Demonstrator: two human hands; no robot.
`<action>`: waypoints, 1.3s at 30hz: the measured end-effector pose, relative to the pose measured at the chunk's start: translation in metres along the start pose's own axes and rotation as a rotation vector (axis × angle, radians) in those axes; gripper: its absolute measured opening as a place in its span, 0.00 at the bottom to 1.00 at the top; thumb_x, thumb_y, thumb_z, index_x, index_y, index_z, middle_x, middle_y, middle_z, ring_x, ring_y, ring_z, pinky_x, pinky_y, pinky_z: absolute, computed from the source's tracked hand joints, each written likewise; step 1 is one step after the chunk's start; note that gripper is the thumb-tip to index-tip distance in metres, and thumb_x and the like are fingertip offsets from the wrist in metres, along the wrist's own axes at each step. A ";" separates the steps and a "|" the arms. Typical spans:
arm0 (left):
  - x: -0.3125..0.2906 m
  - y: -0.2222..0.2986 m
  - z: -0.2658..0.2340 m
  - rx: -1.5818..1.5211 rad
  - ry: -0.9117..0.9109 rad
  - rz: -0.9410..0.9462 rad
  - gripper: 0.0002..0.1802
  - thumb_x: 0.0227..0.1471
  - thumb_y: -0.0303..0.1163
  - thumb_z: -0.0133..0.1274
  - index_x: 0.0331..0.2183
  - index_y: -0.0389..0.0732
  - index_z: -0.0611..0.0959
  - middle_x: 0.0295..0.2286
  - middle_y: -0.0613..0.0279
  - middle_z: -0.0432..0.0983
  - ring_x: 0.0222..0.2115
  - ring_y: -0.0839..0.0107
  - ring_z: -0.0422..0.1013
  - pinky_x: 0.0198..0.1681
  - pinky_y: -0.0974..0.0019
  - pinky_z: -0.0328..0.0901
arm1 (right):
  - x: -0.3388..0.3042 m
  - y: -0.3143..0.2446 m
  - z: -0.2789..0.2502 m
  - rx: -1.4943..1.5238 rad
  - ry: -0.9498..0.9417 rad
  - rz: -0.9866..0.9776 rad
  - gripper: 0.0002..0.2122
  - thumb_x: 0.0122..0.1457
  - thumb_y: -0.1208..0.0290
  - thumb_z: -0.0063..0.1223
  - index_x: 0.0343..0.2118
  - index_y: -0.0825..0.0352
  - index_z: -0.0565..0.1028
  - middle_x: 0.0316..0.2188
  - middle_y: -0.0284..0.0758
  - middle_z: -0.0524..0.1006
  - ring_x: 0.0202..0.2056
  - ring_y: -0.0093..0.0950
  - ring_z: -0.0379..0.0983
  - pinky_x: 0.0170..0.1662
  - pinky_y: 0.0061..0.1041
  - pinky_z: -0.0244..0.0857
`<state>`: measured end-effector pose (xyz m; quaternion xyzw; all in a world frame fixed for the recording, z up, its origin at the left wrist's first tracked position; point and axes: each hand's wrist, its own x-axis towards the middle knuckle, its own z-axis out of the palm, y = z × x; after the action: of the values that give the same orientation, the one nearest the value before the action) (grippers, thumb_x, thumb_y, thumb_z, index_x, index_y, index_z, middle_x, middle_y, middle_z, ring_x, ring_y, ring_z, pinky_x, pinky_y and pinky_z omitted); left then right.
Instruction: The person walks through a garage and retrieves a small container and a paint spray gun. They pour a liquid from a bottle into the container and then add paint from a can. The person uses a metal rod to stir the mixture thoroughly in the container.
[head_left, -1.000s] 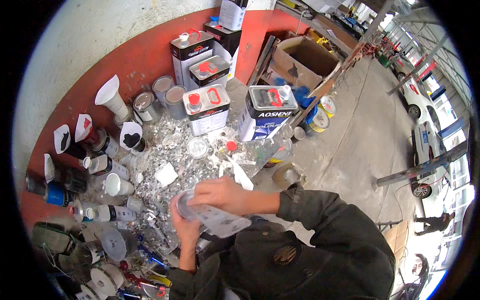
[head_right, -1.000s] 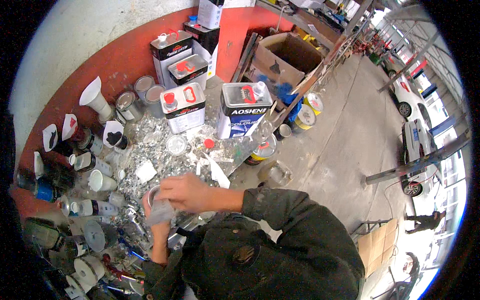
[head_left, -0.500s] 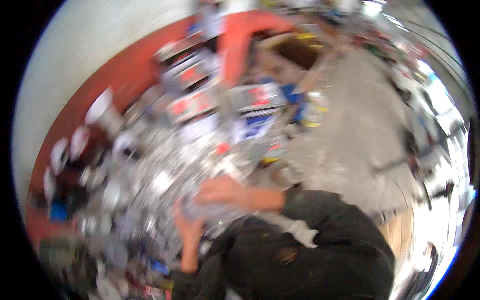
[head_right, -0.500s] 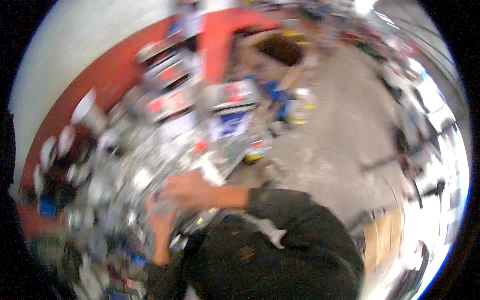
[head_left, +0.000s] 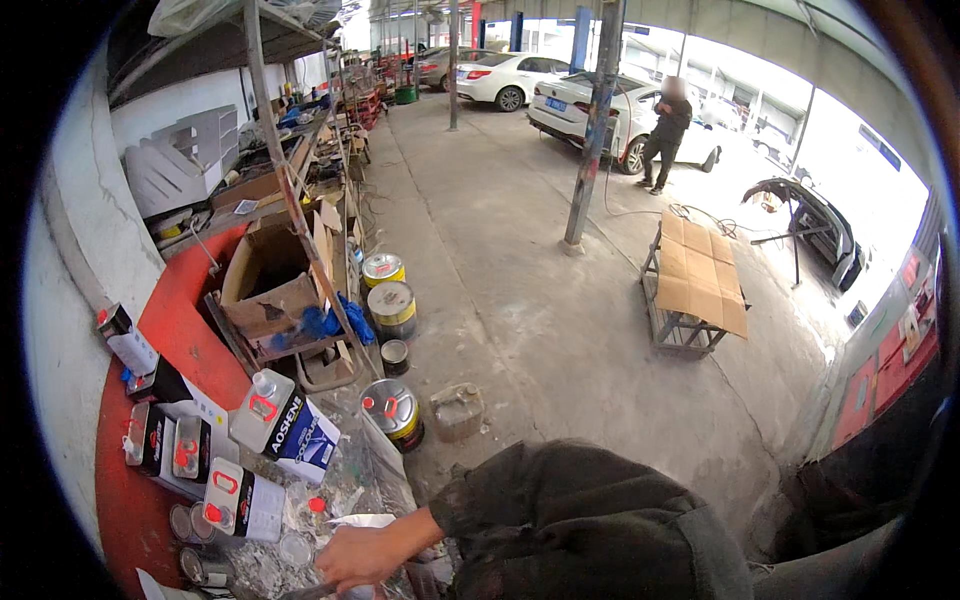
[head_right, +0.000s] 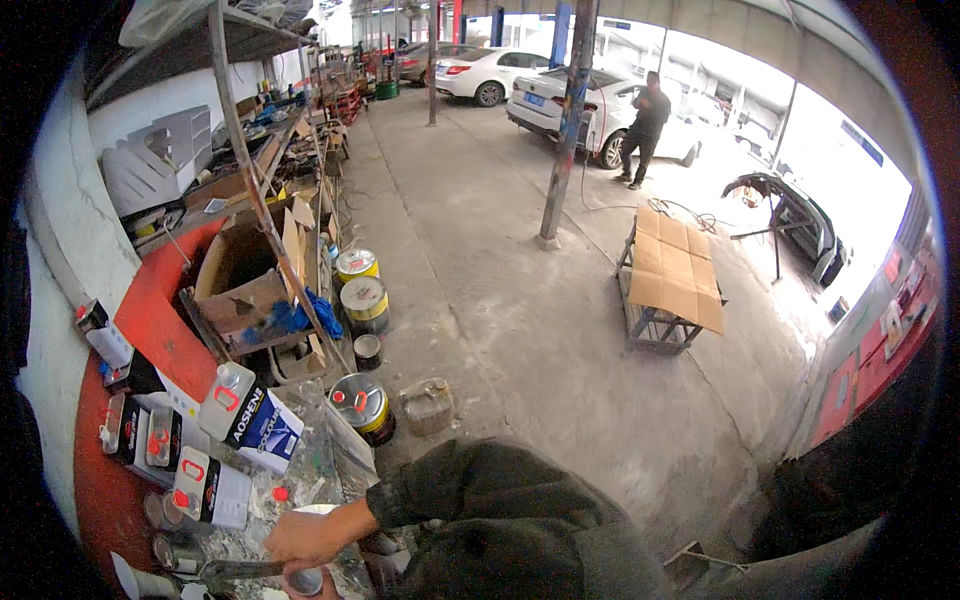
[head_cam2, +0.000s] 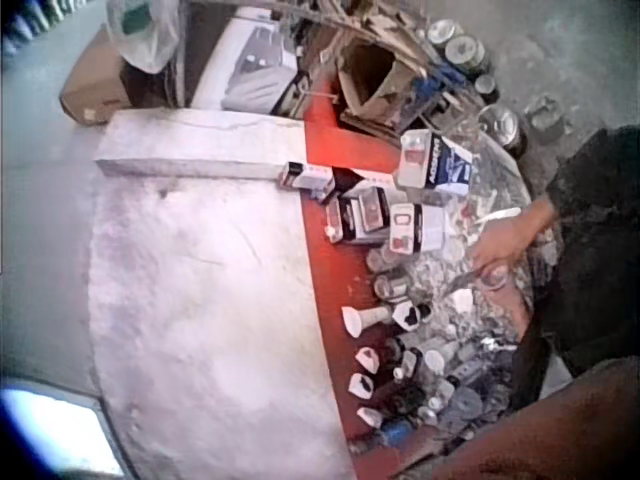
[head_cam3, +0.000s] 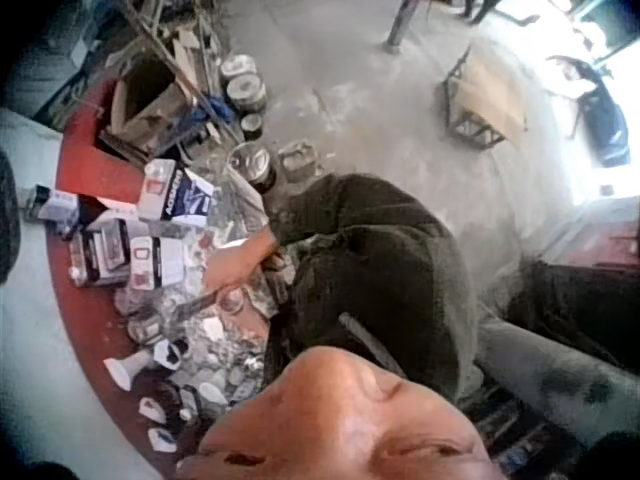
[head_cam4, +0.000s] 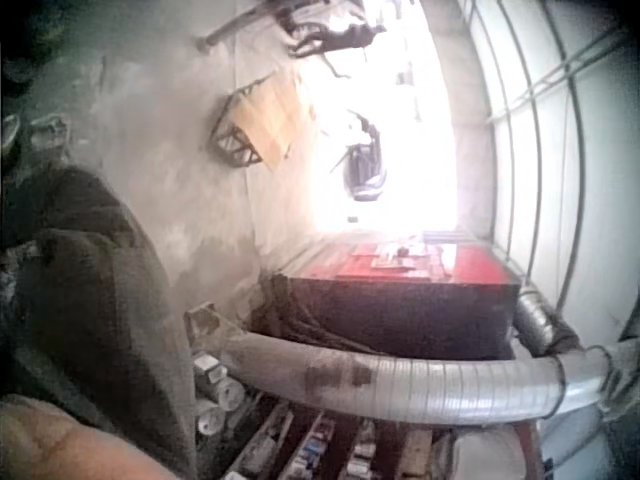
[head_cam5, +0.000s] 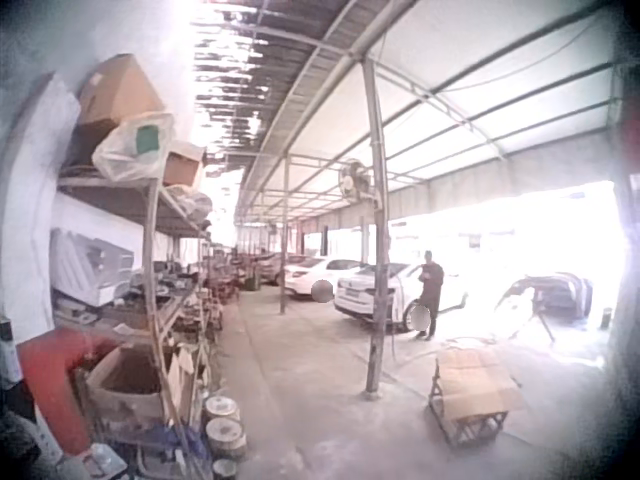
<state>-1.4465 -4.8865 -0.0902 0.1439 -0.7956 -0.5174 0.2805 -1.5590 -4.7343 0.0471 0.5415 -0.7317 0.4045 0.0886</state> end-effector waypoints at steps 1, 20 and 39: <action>0.003 0.004 0.005 -0.181 0.037 -0.029 0.44 0.35 0.42 0.72 0.49 0.28 0.72 0.41 0.44 0.74 0.40 0.53 0.72 0.45 0.58 0.68 | -0.001 0.000 0.000 -0.004 -0.055 0.030 0.16 0.48 0.57 0.56 0.20 0.68 0.71 0.23 0.41 0.70 0.28 0.46 0.70 0.26 0.43 0.62; -0.006 0.019 0.007 0.184 -0.157 -0.150 0.43 0.43 0.34 0.68 0.57 0.34 0.64 0.48 0.46 0.69 0.47 0.57 0.69 0.49 0.59 0.67 | -0.027 0.003 0.011 0.077 0.068 0.011 0.16 0.50 0.59 0.55 0.23 0.69 0.69 0.23 0.41 0.68 0.29 0.45 0.70 0.27 0.44 0.61; -0.011 0.035 -0.011 0.087 -0.167 -0.300 0.46 0.40 0.31 0.70 0.57 0.30 0.63 0.50 0.43 0.66 0.49 0.57 0.66 0.51 0.59 0.64 | -0.010 -0.008 -0.011 0.106 0.022 -0.078 0.14 0.57 0.62 0.50 0.23 0.68 0.65 0.25 0.39 0.64 0.28 0.41 0.68 0.27 0.40 0.61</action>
<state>-1.4293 -4.8744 -0.0584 0.2296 -0.8073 -0.5286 0.1268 -1.5510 -4.7205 0.0524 0.5689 -0.6866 0.4449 0.0833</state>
